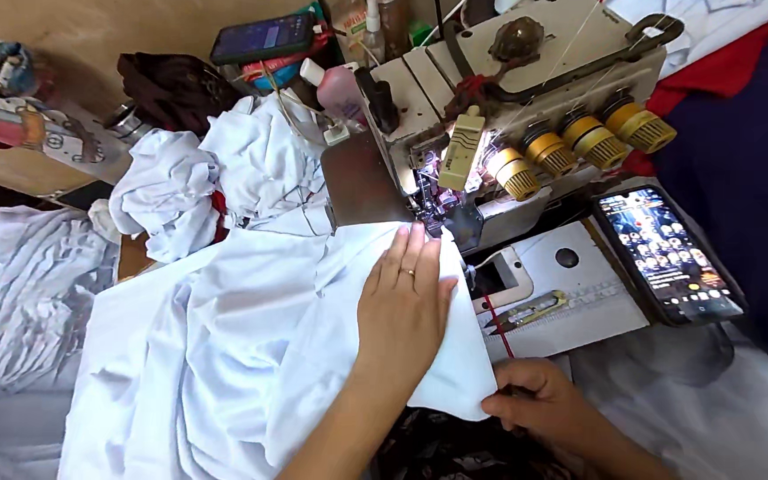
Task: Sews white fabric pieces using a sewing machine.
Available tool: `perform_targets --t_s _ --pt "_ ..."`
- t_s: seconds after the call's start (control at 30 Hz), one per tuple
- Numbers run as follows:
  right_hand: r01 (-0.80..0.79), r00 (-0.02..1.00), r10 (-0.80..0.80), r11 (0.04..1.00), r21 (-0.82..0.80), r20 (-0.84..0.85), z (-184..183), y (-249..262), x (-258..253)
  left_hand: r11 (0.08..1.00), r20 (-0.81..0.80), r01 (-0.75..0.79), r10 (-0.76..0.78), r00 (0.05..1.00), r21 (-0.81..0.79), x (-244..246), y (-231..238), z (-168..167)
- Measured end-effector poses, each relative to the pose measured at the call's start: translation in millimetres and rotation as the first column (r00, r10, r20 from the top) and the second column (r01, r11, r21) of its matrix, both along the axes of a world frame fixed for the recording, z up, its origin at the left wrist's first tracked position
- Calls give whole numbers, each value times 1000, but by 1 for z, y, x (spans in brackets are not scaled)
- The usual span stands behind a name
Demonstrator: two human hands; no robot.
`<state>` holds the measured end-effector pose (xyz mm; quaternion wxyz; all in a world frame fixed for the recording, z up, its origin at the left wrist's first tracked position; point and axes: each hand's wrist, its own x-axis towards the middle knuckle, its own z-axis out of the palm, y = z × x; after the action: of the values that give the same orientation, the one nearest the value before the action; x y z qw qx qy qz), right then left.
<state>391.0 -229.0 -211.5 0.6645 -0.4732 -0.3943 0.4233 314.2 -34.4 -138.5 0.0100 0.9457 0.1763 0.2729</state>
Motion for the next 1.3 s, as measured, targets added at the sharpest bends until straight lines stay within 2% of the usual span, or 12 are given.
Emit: perform_targets --t_s 0.13,0.2,0.3,0.37,0.4,0.5,0.6,0.7,0.83,1.0,1.2,1.3 --pt "-31 999 31 999 -19 -22 9 3 4 985 -17 120 -123 992 -124 -10 6 6" --pt "-25 999 24 999 -20 -47 12 8 5 946 30 266 -265 964 -186 -26 0 3" --pt "61 997 -62 998 -14 -40 22 24 11 911 -7 401 -404 915 -101 -38 -6 -15" --pt "145 989 -145 989 -6 28 31 39 18 928 -41 370 -368 929 36 -36 1 -23" --pt "182 981 -182 983 14 70 35 48 22 931 3 363 -364 931 44 -33 7 -21" --pt "268 924 -290 956 122 249 44 69 37 883 171 462 -444 880 -84 -24 29 0" --pt "316 793 -377 926 206 479 42 87 50 865 101 488 -478 872 -119 -15 53 15" --pt "328 684 -372 925 190 628 40 92 55 875 27 459 -460 887 -155 -3 78 23" --pt "294 679 -323 942 160 659 41 81 51 919 2 377 -379 925 -119 11 94 36" --pt "235 695 -325 946 224 641 47 67 42 979 -21 112 -117 993 -172 16 93 38" --pt "118 728 -280 950 288 626 47 72 27 960 156 -7 53 986 -278 -36 78 21" --pt "13 705 -216 957 291 676 48 80 21 943 206 -21 94 974 -331 -66 50 11"
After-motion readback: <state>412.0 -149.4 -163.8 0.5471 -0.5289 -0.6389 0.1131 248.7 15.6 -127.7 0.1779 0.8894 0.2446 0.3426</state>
